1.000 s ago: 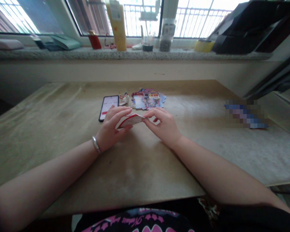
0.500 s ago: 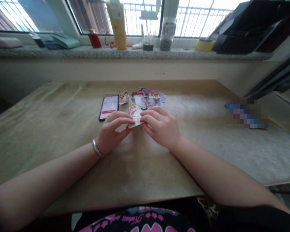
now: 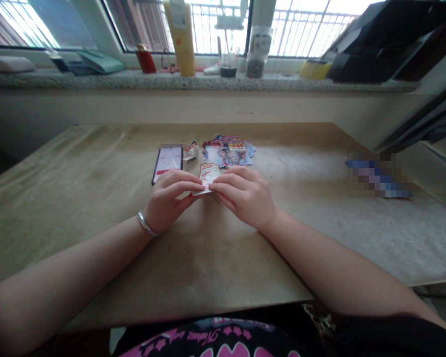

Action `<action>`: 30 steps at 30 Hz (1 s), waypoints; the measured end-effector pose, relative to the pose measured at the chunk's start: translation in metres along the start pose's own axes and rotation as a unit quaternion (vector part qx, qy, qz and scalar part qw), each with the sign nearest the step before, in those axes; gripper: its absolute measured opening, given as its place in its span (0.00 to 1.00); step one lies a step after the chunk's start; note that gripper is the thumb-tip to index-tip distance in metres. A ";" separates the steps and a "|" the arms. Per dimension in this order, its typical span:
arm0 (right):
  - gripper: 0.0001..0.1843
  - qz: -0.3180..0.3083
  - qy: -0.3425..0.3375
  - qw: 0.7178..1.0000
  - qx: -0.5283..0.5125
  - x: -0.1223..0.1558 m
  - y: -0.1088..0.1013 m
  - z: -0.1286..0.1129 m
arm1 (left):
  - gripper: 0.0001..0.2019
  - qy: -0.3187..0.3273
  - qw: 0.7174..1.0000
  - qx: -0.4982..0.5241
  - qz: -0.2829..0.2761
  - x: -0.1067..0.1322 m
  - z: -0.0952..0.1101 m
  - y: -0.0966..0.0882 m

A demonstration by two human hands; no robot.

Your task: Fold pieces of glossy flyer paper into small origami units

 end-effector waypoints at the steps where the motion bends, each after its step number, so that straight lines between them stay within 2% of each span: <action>1: 0.11 0.000 -0.001 1.000 -0.001 0.000 0.000 0.000 | 0.04 0.003 1.000 -0.002 -0.004 0.000 0.000 0.000; 6: 0.12 -0.010 0.000 1.000 -0.007 0.002 0.000 -0.001 | 0.03 0.036 0.999 0.013 -0.004 -0.001 0.003 -0.002; 11: 0.12 -0.016 0.000 1.000 0.000 0.001 0.000 -0.002 | 0.03 0.041 0.999 -0.012 -0.011 -0.001 0.003 -0.002; 15: 0.12 -0.009 0.003 1.000 0.023 0.001 0.000 -0.003 | 0.03 0.058 0.997 -0.042 0.001 -0.001 0.004 -0.003; 19: 0.12 0.004 -0.015 0.999 0.038 0.002 -0.003 -0.003 | 0.02 0.080 0.996 -0.047 -0.014 -0.002 0.006 -0.003; 23: 0.10 0.014 -0.023 0.999 0.033 0.001 -0.003 -0.004 | 0.02 0.065 0.997 -0.028 -0.012 -0.003 0.005 -0.004; 30: 0.08 0.012 0.010 1.000 0.010 0.001 -0.001 -0.002 | 0.05 0.007 1.000 0.012 0.005 -0.004 0.006 -0.001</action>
Point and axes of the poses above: each hand's wrist, its own x-axis away from the middle knuckle, its own y-axis out of the palm, z = x × y, the point moved 4 cm from there along -x, towards the middle knuckle, and after that the axes turned 5 degrees about y, right-handed, at the moved point
